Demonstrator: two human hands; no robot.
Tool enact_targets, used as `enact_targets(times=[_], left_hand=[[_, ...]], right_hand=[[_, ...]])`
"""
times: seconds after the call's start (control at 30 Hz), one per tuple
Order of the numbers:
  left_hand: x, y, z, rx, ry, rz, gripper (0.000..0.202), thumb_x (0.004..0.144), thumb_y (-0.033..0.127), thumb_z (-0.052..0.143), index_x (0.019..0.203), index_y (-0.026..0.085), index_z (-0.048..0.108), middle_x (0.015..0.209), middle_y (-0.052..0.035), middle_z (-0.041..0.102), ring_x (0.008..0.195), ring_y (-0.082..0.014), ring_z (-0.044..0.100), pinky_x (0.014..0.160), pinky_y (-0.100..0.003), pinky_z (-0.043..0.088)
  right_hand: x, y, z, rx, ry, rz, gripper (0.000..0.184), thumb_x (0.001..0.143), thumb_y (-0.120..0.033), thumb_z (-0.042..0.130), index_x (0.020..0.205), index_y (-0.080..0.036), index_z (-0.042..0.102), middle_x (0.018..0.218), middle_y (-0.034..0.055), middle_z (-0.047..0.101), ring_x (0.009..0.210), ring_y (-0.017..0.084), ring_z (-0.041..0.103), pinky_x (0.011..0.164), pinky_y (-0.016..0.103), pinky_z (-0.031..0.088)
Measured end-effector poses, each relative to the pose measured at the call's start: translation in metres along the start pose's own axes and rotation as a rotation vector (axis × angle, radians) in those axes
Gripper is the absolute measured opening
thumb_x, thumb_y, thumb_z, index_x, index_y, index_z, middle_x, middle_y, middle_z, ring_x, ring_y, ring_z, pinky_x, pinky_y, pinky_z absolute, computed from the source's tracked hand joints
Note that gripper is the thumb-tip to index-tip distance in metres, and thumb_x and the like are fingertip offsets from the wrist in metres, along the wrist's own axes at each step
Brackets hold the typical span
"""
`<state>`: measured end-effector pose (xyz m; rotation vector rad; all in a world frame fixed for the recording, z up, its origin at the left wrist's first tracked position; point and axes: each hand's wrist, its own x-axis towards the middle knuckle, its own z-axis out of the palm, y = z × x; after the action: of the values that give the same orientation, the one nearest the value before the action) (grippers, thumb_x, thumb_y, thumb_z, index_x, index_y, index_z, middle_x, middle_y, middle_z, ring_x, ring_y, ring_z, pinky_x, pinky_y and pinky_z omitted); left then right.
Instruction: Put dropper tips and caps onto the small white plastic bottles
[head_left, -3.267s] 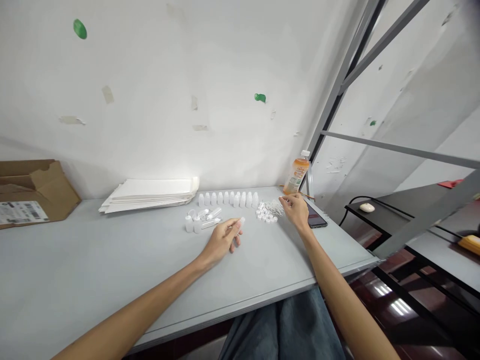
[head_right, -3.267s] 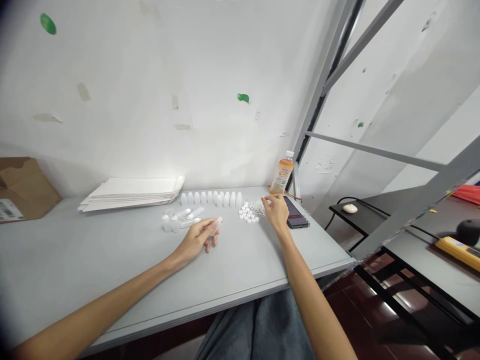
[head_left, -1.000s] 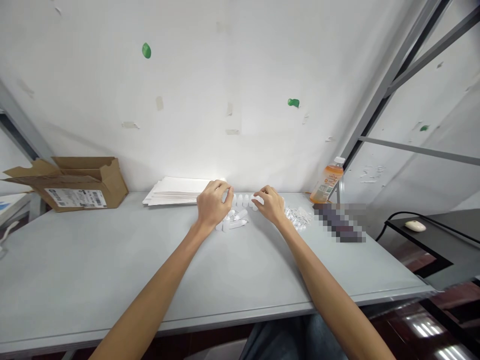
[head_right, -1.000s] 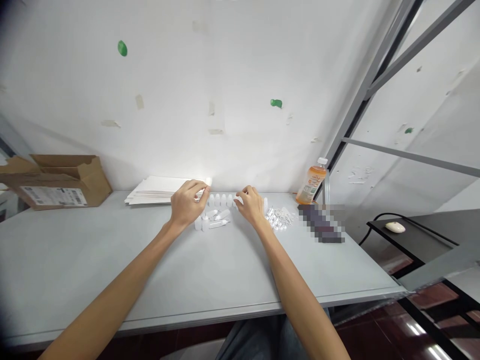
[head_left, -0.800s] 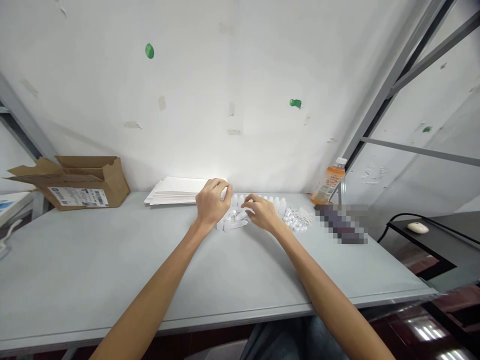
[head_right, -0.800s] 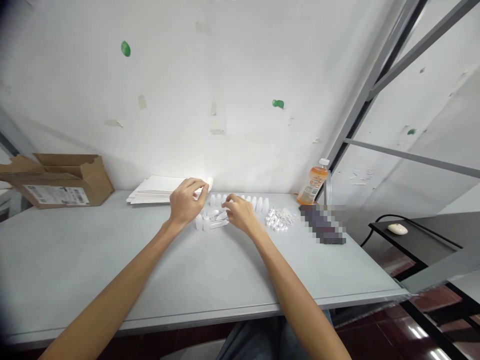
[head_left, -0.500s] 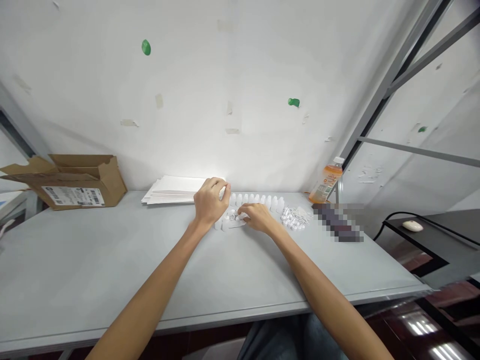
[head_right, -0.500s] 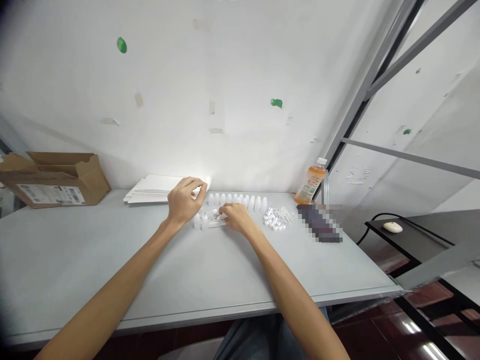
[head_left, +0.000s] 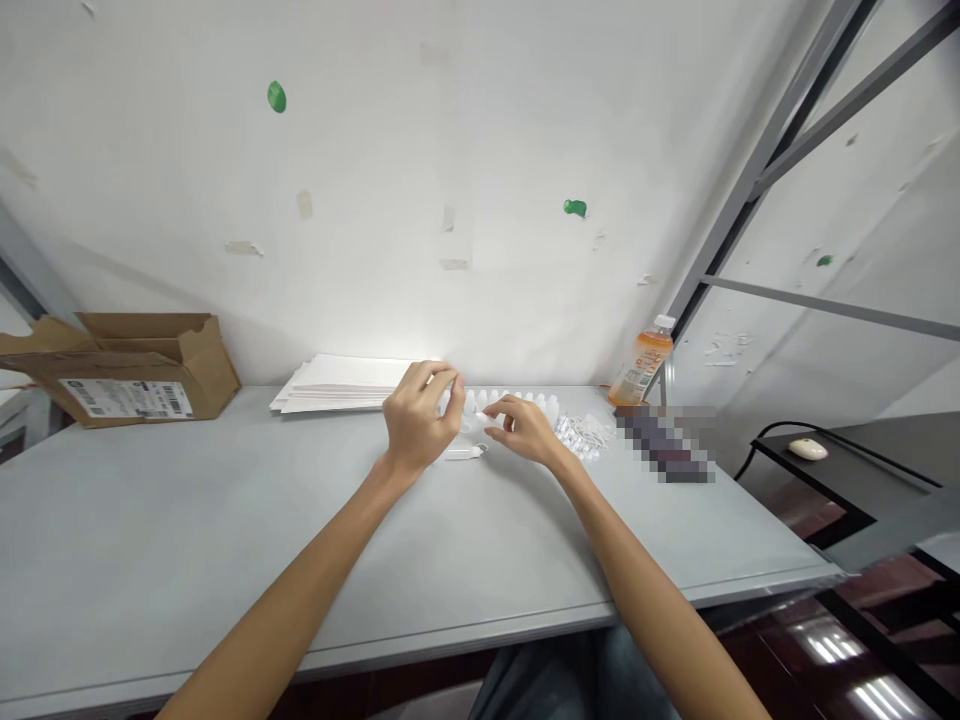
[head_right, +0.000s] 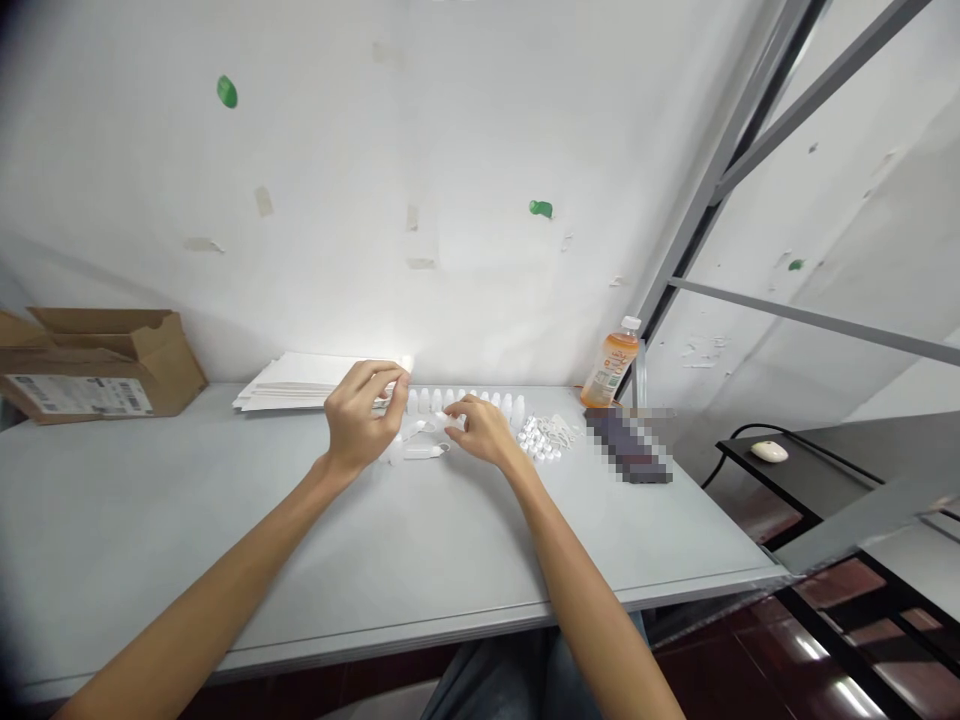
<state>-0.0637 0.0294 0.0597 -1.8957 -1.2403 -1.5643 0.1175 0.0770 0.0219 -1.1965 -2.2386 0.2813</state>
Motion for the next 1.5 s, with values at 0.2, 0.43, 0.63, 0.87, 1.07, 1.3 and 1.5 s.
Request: enact_targets(times=[0.2, 0.43, 0.63, 0.87, 1.07, 1.3, 1.5], left_hand=[[-0.023, 0.028, 0.006, -0.124, -0.173, 0.141, 0.024, 0.091, 0.022, 0.046, 0.076, 0.019, 0.064, 0.078, -0.0035, 0.069, 0.067, -0.0111, 0.061, 0.057, -0.023, 0.042], [-0.056, 0.036, 0.024, -0.017, -0.475, -0.010, 0.018, 0.089, 0.028, 0.051, 0.096, 0.021, 0.066, 0.093, -0.0023, 0.070, 0.067, -0.0121, 0.062, 0.055, -0.024, 0.039], [-0.060, 0.031, 0.030, 0.034, -0.625, -0.098, 0.022, 0.090, 0.033, 0.051, 0.105, 0.022, 0.064, 0.088, -0.0024, 0.070, 0.068, -0.0157, 0.063, 0.053, -0.026, 0.037], [-0.063, 0.035, 0.031, -0.002, -0.663, -0.152, 0.019, 0.084, 0.026, 0.053, 0.099, 0.021, 0.064, 0.088, -0.0032, 0.070, 0.070, -0.0179, 0.064, 0.055, -0.027, 0.039], [-0.065, 0.035, 0.031, -0.007, -0.741, -0.182, 0.020, 0.086, 0.030, 0.051, 0.100, 0.022, 0.063, 0.095, -0.0039, 0.069, 0.076, -0.0191, 0.065, 0.057, -0.028, 0.039], [-0.067, 0.037, 0.033, 0.038, -0.823, -0.173, 0.027, 0.093, 0.029, 0.039, 0.080, 0.020, 0.061, 0.081, -0.0041, 0.066, 0.070, -0.0185, 0.063, 0.055, -0.028, 0.034], [-0.068, 0.039, 0.032, 0.013, -0.784, -0.217, 0.022, 0.092, 0.030, 0.040, 0.080, 0.022, 0.056, 0.083, -0.0027, 0.068, 0.070, -0.0186, 0.063, 0.054, -0.027, 0.033]], right_hand=[[-0.021, 0.003, -0.016, 0.438, 0.093, 0.133, 0.019, 0.071, -0.027, 0.067, 0.087, -0.018, 0.064, 0.090, 0.0032, 0.066, 0.060, 0.011, 0.057, 0.055, 0.025, 0.044], [-0.035, 0.006, -0.027, 0.925, -0.099, 0.285, 0.033, 0.067, -0.024, 0.068, 0.099, -0.018, 0.058, 0.078, 0.0007, 0.062, 0.058, 0.016, 0.064, 0.045, 0.024, 0.045], [-0.036, 0.005, -0.020, 1.004, -0.102, 0.250, 0.027, 0.074, -0.034, 0.067, 0.093, -0.017, 0.059, 0.076, 0.0024, 0.065, 0.065, 0.017, 0.067, 0.048, 0.024, 0.050], [-0.041, 0.014, -0.011, 0.749, 0.080, 0.254, 0.035, 0.077, -0.050, 0.065, 0.076, -0.016, 0.061, 0.065, 0.0023, 0.061, 0.055, 0.015, 0.063, 0.042, 0.022, 0.046], [-0.050, 0.021, -0.014, 0.722, -0.012, 0.241, 0.032, 0.079, -0.046, 0.063, 0.080, -0.014, 0.065, 0.069, 0.0045, 0.065, 0.057, 0.015, 0.062, 0.044, 0.023, 0.045], [-0.058, 0.020, -0.010, 0.616, -0.063, 0.249, 0.019, 0.081, -0.031, 0.056, 0.085, -0.015, 0.066, 0.074, 0.0047, 0.068, 0.059, 0.015, 0.063, 0.048, 0.024, 0.046], [-0.060, 0.014, -0.005, 0.345, 0.038, 0.131, 0.016, 0.080, -0.018, 0.052, 0.082, -0.017, 0.068, 0.064, 0.0011, 0.066, 0.056, 0.013, 0.062, 0.055, 0.024, 0.047]])
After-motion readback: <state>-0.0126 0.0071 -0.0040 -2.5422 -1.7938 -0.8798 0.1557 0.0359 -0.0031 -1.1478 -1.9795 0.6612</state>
